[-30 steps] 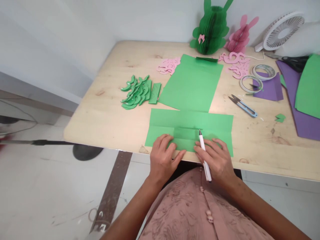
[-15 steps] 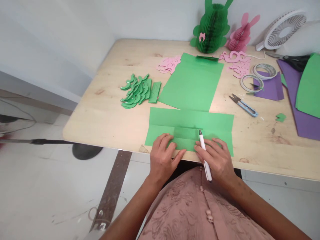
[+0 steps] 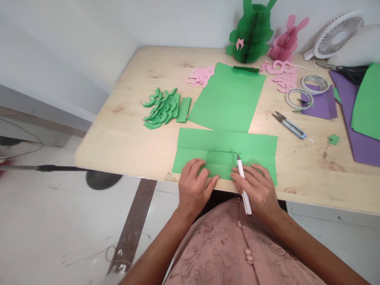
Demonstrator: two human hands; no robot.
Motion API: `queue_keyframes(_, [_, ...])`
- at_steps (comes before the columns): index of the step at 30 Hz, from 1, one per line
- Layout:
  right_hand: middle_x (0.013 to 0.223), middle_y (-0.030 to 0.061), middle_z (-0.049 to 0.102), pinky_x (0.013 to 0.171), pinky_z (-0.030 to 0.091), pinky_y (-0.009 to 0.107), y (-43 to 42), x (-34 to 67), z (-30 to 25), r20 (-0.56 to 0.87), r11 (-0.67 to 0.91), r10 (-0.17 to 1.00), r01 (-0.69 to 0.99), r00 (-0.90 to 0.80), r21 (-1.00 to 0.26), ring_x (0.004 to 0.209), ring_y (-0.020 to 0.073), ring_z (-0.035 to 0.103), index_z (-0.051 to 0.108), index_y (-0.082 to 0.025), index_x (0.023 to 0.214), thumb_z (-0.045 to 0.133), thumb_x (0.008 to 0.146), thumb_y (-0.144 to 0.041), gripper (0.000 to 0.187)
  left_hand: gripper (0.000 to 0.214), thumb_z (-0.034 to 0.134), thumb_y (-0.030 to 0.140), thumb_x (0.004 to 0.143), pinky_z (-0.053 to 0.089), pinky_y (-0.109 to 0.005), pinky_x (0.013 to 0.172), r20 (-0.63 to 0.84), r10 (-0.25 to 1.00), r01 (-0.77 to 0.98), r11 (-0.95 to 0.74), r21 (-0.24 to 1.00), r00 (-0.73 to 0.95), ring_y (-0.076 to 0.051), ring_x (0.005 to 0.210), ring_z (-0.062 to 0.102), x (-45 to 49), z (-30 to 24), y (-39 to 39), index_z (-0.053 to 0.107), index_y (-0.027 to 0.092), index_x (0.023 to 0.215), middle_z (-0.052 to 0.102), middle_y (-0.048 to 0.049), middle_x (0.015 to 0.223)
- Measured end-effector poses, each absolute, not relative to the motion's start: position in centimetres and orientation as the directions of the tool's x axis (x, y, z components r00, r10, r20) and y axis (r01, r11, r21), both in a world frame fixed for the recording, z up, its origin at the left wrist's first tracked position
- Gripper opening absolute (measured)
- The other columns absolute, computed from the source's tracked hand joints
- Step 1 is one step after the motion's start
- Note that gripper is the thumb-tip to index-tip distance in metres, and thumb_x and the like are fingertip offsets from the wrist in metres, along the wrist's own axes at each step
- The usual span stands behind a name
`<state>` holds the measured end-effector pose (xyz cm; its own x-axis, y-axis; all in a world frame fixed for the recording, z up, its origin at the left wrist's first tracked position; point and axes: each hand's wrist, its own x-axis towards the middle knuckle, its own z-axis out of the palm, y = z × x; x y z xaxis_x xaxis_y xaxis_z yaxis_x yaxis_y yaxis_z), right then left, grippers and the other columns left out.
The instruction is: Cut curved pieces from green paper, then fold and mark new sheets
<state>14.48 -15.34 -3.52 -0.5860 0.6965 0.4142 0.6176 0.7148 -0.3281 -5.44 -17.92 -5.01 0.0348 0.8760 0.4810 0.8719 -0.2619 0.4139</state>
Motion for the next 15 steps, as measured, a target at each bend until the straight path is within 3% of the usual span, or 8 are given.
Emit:
queue_keyframes(7, [0.108,0.0068,0.071,0.097,0.037,0.043,-15.35,14.52,-3.56,0.413,0.712,0.699,0.624,-0.583,-0.324,0.107,0.0217,0.06,0.062,-0.018,0.107,0.052,0.086,-0.006,0.026,0.013,0.062,0.025,0.082,0.047,-0.042,0.09,0.461,0.887,0.875,-0.252,0.412,0.039,-0.025,0.102,0.054,-5.4,-4.74,-17.89,0.058,0.018,0.092,0.06,-0.0106,0.1])
queue_keyframes(11, [0.108,0.0072,0.07,0.097,0.037,0.044,-15.3,14.55,-3.65,0.424,0.72,0.69,0.617,-0.587,-0.317,0.107,0.0229,0.06,0.062,-0.019,0.108,0.051,0.087,-0.008,0.026,0.024,0.058,0.025,0.085,0.047,-0.042,0.089,0.412,0.906,0.909,-0.247,0.336,0.093,-0.026,0.101,0.054,-5.31,-4.32,-17.84,0.061,0.019,0.108,0.059,-0.0113,0.1])
queue_keyframes(15, [0.108,0.0067,0.071,0.096,0.038,0.044,-15.28,14.59,-3.8,0.434,0.722,0.687,0.615,-0.584,-0.316,0.106,0.0232,0.061,0.062,-0.02,0.108,0.052,0.088,-0.009,0.026,0.026,0.056,0.025,0.086,0.046,-0.044,0.088,0.39,0.913,0.926,-0.246,0.285,0.123,-0.027,0.101,0.053,-5.26,-4.13,-17.84,0.062,0.018,0.111,0.058,-0.0125,0.101])
